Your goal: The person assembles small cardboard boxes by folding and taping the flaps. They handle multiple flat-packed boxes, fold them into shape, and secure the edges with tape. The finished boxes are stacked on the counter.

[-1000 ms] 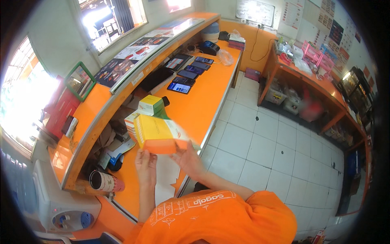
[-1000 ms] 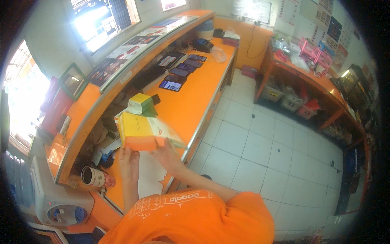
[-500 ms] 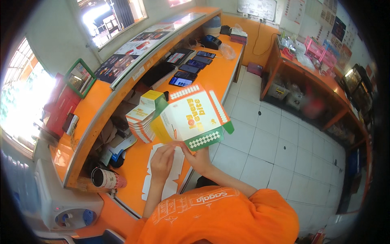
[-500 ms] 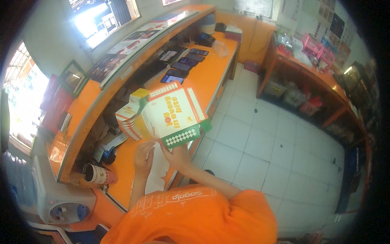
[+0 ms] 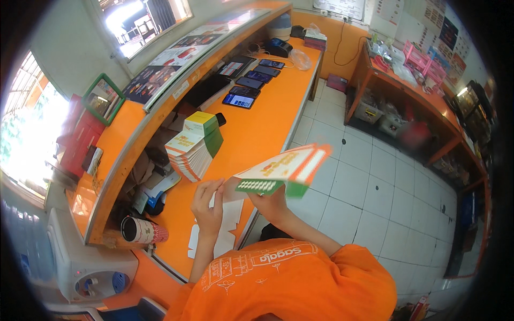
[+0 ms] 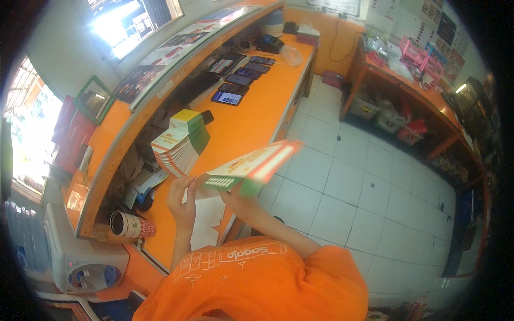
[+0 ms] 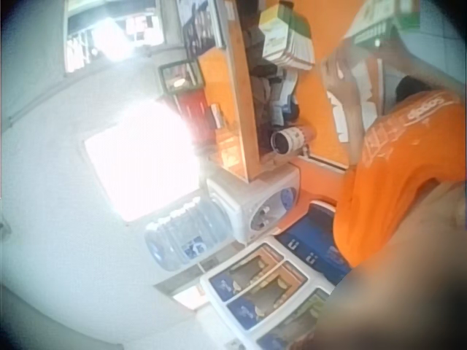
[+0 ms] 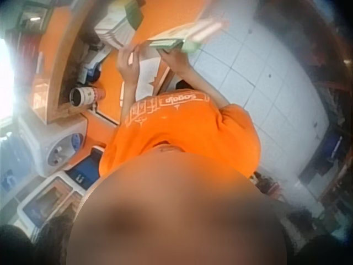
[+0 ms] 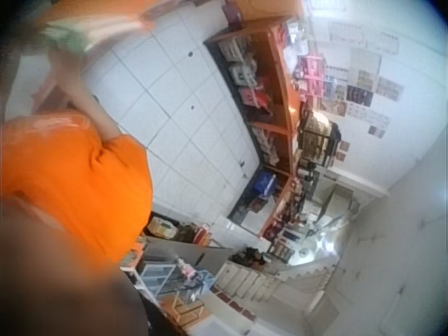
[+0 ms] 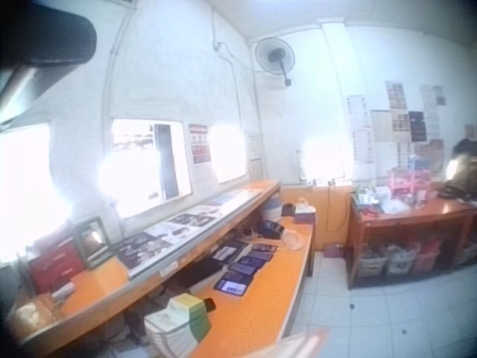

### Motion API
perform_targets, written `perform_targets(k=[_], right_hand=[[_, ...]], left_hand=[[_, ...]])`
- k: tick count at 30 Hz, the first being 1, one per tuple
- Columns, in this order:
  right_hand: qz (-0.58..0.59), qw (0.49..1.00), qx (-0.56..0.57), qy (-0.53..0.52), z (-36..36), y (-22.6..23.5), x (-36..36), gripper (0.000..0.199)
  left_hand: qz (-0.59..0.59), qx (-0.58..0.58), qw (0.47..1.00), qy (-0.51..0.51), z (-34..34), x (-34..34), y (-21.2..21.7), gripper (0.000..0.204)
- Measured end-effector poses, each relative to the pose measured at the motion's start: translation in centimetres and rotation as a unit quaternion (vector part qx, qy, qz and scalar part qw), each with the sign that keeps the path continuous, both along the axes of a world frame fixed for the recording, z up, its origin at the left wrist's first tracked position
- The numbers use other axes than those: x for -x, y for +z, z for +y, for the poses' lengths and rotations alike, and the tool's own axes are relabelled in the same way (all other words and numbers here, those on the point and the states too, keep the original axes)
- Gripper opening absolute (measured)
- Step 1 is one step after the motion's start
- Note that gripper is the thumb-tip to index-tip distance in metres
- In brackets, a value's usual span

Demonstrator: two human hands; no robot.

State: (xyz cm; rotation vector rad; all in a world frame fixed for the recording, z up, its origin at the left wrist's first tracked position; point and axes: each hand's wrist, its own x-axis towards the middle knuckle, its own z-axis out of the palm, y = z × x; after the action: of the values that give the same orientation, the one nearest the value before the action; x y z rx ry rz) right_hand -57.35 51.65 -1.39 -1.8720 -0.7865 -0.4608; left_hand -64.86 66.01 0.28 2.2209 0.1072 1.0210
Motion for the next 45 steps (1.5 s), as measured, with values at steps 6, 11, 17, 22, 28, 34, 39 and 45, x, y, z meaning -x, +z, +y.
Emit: perform_targets(k=[6, 11, 17, 22, 28, 34, 39, 45], right_hand=[[-0.063, 0.998, -0.023, -0.003, 0.0, -2.7, -0.4, 0.026], [-0.13, 0.991, 0.007, -0.029, 0.2, -6.4, -0.6, 0.026], [-0.054, 0.998, -0.005, 0.029, -0.7, -7.3, 1.0, 0.027], [-0.036, 0.999, -0.007, 0.039, -1.0, -6.1, 1.8, 0.027], [-0.028, 0.999, -0.007, 0.044, -1.0, -5.7, 2.0, 0.028], [-0.02, 0.999, -0.002, 0.047, -0.6, -5.3, 2.2, 0.028], [-0.023, 0.998, 0.0, 0.052, 0.3, -5.0, 1.7, 0.029], [-0.024, 0.998, 0.001, 0.055, 1.1, -4.7, 1.3, 0.029]], left_hand=[[0.056, 0.28, 0.957, -0.057, -0.6, 0.1, 0.7, 0.018], [0.069, 0.418, 0.9, -0.104, -0.1, 0.0, 0.3, 0.019], [0.044, 0.532, 0.84, -0.103, -0.8, -0.1, -0.7, 0.021], [0.001, 0.503, 0.859, -0.094, -1.1, -0.1, -0.6, 0.018], [-0.018, 0.437, 0.893, -0.106, -1.5, 0.5, -0.3, 0.01], [-0.041, 0.431, 0.895, -0.104, -1.2, 0.5, -0.2, 0.007], [-0.046, 0.405, 0.908, -0.099, -1.2, 0.7, -0.5, 0.009], [-0.03, 0.335, 0.94, -0.06, -1.3, 0.9, -0.3, 0.012]])
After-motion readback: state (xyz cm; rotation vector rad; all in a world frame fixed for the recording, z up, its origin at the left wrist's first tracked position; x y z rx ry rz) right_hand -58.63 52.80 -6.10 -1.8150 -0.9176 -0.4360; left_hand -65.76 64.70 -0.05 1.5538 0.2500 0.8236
